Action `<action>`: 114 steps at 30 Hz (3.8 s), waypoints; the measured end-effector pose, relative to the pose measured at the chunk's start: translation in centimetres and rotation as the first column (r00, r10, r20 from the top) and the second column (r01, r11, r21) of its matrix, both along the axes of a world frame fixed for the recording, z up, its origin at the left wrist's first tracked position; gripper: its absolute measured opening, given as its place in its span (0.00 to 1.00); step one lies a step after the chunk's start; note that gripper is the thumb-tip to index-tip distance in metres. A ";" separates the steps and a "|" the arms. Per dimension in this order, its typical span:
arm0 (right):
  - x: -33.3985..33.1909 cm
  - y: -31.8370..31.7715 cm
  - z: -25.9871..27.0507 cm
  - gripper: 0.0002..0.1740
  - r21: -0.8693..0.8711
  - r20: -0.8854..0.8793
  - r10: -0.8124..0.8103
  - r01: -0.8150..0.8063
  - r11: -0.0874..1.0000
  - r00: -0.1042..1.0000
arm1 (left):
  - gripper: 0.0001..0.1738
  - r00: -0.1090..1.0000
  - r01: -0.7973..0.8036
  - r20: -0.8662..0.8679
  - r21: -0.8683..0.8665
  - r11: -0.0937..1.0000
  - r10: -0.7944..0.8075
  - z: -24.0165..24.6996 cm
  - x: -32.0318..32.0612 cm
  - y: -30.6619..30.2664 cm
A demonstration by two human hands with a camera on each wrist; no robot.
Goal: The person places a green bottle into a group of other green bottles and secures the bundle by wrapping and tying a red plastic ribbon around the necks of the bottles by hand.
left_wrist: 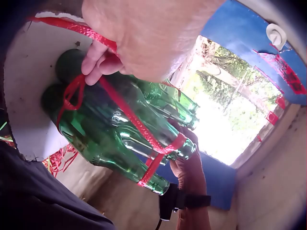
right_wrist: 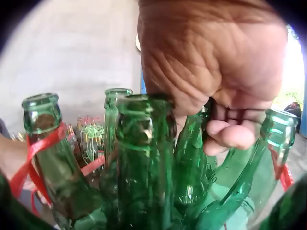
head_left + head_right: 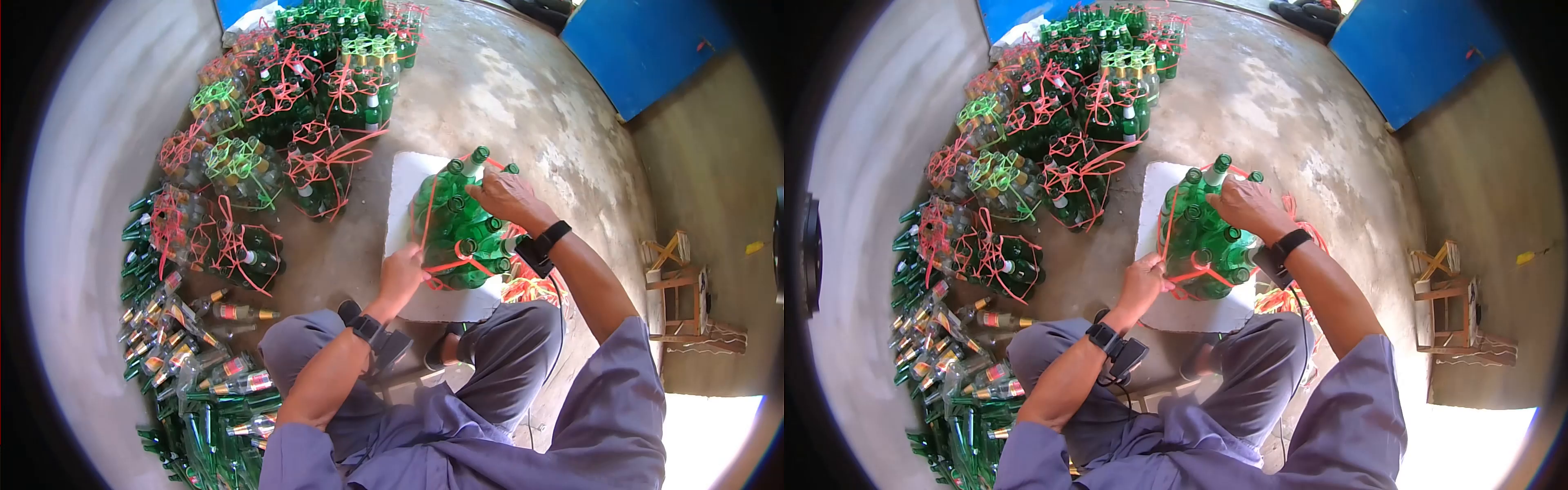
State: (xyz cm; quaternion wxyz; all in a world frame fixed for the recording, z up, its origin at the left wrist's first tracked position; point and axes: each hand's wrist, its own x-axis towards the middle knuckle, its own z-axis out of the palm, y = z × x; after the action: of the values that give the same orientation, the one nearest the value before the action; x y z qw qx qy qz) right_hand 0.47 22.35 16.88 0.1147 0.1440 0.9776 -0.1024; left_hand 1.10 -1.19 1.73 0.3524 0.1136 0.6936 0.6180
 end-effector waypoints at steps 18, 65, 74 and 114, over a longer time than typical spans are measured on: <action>5.0 -1.7 0.6 0.29 0.046 -0.534 -0.033 0.069 0.997 0.845 | 0.12 0.995 -0.075 0.066 0.085 0.994 0.069 2.6 1.0 -1.1; 13.8 -11.4 -8.5 0.15 -0.853 -0.366 -0.648 0.038 0.521 0.668 | 0.10 0.098 0.098 -0.957 -0.265 0.959 -0.275 10.0 -0.8 4.8; 14.4 -10.3 -7.2 0.13 -0.757 -0.459 -0.586 0.050 0.651 0.668 | 0.10 0.252 0.124 -0.946 -0.175 0.977 -0.202 9.6 -0.9 4.7; 16.6 -3.5 -9.0 0.14 -0.536 -0.521 -0.552 0.253 0.805 0.651 | 0.14 0.495 0.152 -0.851 -0.117 0.982 -0.177 9.7 -0.1 4.8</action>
State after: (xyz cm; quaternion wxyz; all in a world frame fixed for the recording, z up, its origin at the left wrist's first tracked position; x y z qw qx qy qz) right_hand 17.06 18.80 7.85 -0.2337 0.2898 0.8487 -0.3755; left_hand 0.95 3.64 11.40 0.0225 0.4646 0.7707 0.4354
